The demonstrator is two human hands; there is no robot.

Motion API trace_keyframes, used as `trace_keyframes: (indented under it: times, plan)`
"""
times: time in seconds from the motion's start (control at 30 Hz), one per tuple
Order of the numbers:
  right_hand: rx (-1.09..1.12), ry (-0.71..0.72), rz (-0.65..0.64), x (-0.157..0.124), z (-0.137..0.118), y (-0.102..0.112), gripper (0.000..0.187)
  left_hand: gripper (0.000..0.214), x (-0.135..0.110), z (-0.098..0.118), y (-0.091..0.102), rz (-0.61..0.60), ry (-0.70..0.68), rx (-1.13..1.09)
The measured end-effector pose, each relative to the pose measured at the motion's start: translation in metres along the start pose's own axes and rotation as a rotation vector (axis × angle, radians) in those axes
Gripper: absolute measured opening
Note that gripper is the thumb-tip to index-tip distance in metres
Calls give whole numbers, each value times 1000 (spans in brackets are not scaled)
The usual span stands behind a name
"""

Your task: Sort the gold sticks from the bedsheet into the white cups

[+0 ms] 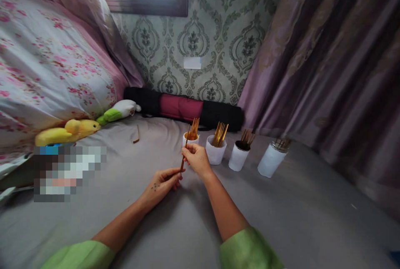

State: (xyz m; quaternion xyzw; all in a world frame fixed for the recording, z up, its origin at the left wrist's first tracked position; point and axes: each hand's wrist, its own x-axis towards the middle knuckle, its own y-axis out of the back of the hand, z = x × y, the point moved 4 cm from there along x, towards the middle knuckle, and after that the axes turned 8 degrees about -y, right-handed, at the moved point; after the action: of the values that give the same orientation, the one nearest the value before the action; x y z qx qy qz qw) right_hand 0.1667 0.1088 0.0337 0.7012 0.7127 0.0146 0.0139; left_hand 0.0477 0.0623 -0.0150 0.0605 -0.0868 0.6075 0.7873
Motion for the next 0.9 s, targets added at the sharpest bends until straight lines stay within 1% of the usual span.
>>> trace_keyframes:
  times: [0.23,0.47,0.63,0.8,0.9]
  plan:
    - [-9,-1,-19,-1,-1,0,27,37,0,-2,2,0,69,-59]
    - [-28,11,-59,-3,-3,-1,28,31,-2,-5,2,12,181,-307]
    - [-37,2,-59,-3,-4,-1,28,30,-3,-5,1,0,266,-465]
    - [-34,15,-85,-2,-3,-1,28,29,-2,-8,2,-27,314,-555]
    - [-38,18,-93,-2,-3,-1,28,28,-2,-8,3,-12,347,-585]
